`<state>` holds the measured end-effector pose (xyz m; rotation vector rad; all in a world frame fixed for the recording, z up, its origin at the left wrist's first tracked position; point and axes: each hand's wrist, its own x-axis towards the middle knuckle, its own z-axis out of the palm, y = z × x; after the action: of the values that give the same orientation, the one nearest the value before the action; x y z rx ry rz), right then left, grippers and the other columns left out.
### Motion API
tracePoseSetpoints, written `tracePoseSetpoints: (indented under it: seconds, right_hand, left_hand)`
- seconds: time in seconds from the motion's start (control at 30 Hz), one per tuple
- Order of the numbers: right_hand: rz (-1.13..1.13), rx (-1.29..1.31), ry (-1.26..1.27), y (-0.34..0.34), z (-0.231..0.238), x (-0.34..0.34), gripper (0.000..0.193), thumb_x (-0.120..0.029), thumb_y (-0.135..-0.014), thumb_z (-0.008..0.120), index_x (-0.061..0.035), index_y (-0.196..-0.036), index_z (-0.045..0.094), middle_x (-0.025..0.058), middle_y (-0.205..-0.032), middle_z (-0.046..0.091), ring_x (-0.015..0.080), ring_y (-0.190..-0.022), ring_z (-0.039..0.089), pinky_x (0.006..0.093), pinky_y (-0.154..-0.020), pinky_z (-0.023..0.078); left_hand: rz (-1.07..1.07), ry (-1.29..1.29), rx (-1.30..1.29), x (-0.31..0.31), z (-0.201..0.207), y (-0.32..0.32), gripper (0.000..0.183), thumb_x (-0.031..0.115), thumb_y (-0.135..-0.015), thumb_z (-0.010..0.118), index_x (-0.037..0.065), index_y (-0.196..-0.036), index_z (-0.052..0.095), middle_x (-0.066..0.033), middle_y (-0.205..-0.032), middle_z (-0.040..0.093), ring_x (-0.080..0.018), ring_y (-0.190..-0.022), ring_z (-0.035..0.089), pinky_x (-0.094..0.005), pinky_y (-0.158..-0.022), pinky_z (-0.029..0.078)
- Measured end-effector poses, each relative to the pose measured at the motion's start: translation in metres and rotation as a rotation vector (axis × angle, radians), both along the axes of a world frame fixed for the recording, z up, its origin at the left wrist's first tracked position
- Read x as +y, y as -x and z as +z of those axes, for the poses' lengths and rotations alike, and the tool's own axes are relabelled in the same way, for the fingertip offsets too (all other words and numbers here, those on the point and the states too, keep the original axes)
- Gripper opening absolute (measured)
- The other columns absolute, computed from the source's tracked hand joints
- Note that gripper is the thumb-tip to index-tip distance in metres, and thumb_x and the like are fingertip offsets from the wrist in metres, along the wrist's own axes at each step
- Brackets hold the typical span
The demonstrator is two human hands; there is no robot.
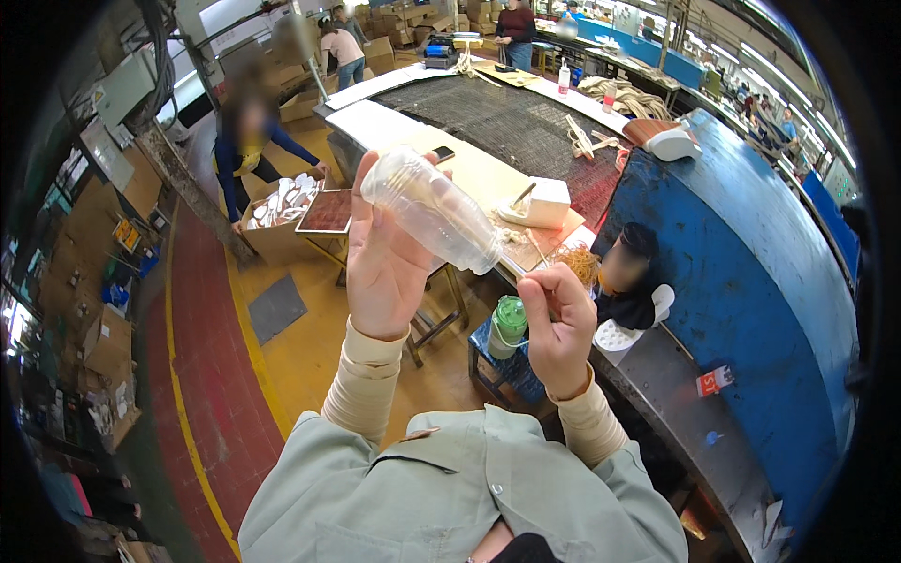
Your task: The person holds a small plastic bottle and uses a wooden stick to scoop a viscous substance from the bottle. They repeatedly dip the stick into the bottle and scrape the sides, then place the stick into a black trash bag below the workbench.
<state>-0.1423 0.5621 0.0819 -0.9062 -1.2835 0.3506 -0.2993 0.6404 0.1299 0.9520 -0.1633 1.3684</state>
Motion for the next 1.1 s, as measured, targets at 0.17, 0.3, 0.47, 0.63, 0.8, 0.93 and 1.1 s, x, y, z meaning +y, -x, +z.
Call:
tracePoseSetpoints:
  seconds: [0.17, 0.3, 0.47, 0.63, 0.8, 0.93, 1.1]
  right_hand:
    - [-0.027, -0.140, 0.025, 0.003, 0.019, -0.005, 0.015, -0.008, -0.092, 0.055, 0.0043, -0.084, 0.060, 0.0031, -0.065, 0.056, 0.0074, -0.061, 0.048, 0.0207, -0.056, 0.038]
    - [0.046, -0.086, 0.072, 0.005, 0.032, -0.016, 0.006, 0.000, -0.087, 0.059, 0.0023, -0.093, 0.060, -0.0005, -0.060, 0.049, 0.0023, -0.054, 0.040, 0.0187, -0.048, 0.030]
    - [-0.122, -0.230, -0.199, 0.003, 0.038, 0.002, 0.014, 0.004, -0.082, 0.063, 0.0018, -0.095, 0.061, 0.0006, -0.067, 0.052, 0.0023, -0.052, 0.039, 0.0192, -0.046, 0.030]
    - [-0.060, -0.332, -0.151, -0.002, 0.056, -0.007, 0.012, 0.003, -0.078, 0.063, -0.0006, -0.089, 0.061, 0.0110, -0.069, 0.059, 0.0170, -0.049, 0.053, 0.0260, -0.046, 0.042]
    - [0.033, -0.149, -0.005, -0.008, 0.054, -0.023, 0.009, 0.004, -0.082, 0.061, 0.0023, -0.091, 0.060, -0.0048, -0.062, 0.047, -0.0009, -0.055, 0.036, 0.0164, -0.047, 0.026]
    - [-0.035, -0.111, -0.071, -0.003, 0.047, -0.016, 0.009, 0.002, -0.083, 0.062, 0.0019, -0.091, 0.060, -0.0012, -0.062, 0.050, 0.0019, -0.053, 0.040, 0.0181, -0.047, 0.030]
    - [0.019, -0.164, -0.015, -0.004, 0.047, -0.010, 0.009, 0.000, -0.083, 0.062, 0.0017, -0.091, 0.059, 0.0061, -0.064, 0.058, 0.0051, -0.052, 0.050, 0.0206, -0.048, 0.040]
  left_hand:
    - [-0.003, -0.026, -0.022, 0.002, 0.000, 0.004, 0.054, 0.023, -0.096, 0.046, 0.018, -0.144, 0.021, -0.0234, -0.142, 0.029, -0.0401, -0.132, 0.030, -0.0495, -0.107, 0.031]
    - [0.036, -0.009, -0.022, 0.009, 0.002, 0.011, 0.050, 0.026, -0.097, 0.042, 0.014, -0.142, 0.024, -0.0227, -0.143, 0.029, -0.0398, -0.131, 0.031, -0.0489, -0.108, 0.030]
    - [0.136, -0.009, 0.119, 0.007, 0.004, 0.009, 0.054, 0.032, -0.098, 0.040, 0.005, -0.141, 0.024, -0.0227, -0.144, 0.026, -0.0386, -0.134, 0.027, -0.0505, -0.109, 0.029]
    - [0.157, -0.039, 0.151, 0.008, 0.009, 0.014, 0.053, 0.033, -0.098, 0.040, 0.005, -0.140, 0.025, -0.0228, -0.142, 0.031, -0.0388, -0.133, 0.029, -0.0502, -0.109, 0.030]
    - [0.152, -0.071, 0.125, 0.012, 0.010, 0.018, 0.052, 0.033, -0.098, 0.038, 0.005, -0.140, 0.025, -0.0223, -0.142, 0.031, -0.0384, -0.132, 0.031, -0.0491, -0.108, 0.031]
    - [0.129, -0.105, 0.102, 0.014, 0.010, 0.014, 0.049, 0.029, -0.099, 0.036, 0.005, -0.140, 0.026, -0.0222, -0.141, 0.033, -0.0374, -0.131, 0.034, -0.0483, -0.108, 0.032]
    - [0.054, -0.080, 0.085, 0.009, 0.009, 0.010, 0.047, 0.026, -0.099, 0.037, 0.007, -0.141, 0.027, -0.0246, -0.142, 0.031, -0.0403, -0.131, 0.033, -0.0496, -0.107, 0.032]
